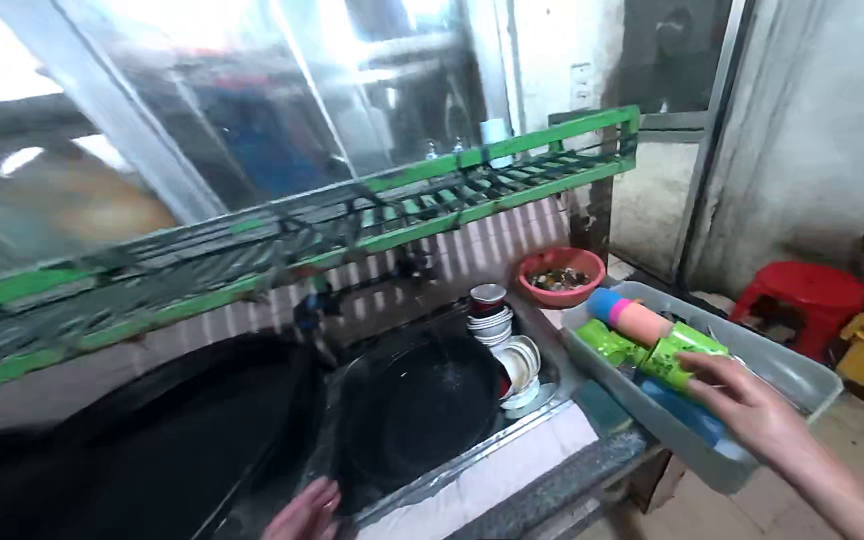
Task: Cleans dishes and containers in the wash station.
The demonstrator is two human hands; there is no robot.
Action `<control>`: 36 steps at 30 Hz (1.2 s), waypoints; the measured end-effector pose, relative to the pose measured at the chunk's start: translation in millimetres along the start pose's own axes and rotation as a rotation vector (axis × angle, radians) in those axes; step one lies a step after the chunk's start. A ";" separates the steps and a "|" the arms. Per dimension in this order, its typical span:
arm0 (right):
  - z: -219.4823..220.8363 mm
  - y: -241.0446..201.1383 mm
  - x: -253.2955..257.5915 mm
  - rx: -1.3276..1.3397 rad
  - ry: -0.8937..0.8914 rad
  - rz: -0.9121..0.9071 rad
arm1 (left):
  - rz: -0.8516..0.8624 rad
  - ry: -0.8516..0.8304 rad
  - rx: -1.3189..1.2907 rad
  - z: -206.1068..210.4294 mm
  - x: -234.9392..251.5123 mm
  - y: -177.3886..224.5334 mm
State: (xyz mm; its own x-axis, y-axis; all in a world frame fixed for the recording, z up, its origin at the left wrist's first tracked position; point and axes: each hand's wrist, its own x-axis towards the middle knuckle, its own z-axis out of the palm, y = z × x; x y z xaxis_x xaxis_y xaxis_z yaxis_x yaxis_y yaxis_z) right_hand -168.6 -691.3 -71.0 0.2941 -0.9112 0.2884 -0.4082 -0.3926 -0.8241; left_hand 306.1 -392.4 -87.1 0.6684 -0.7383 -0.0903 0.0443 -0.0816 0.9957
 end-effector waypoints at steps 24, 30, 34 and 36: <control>-89.2 109.3 41.3 -0.117 -0.133 0.003 | 0.205 -0.789 0.670 469.7 126.3 53.0; -86.7 81.6 54.2 -0.117 -0.117 0.025 | 0.195 -0.677 0.790 509.4 213.1 31.5; -80.1 76.4 69.9 -0.210 -0.203 0.166 | 0.107 -0.671 0.849 532.6 241.3 24.6; -77.4 79.3 74.0 -0.236 -0.273 0.305 | 0.099 -0.695 0.887 538.7 238.1 27.6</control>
State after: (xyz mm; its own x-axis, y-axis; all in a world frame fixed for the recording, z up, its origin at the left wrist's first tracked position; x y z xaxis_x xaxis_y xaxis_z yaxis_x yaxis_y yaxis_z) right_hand -246.1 -799.5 -77.3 0.3344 -0.9355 -0.1143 -0.6872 -0.1590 -0.7088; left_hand 66.5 -931.1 -92.9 0.0694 -0.9576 -0.2797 -0.7132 -0.2437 0.6572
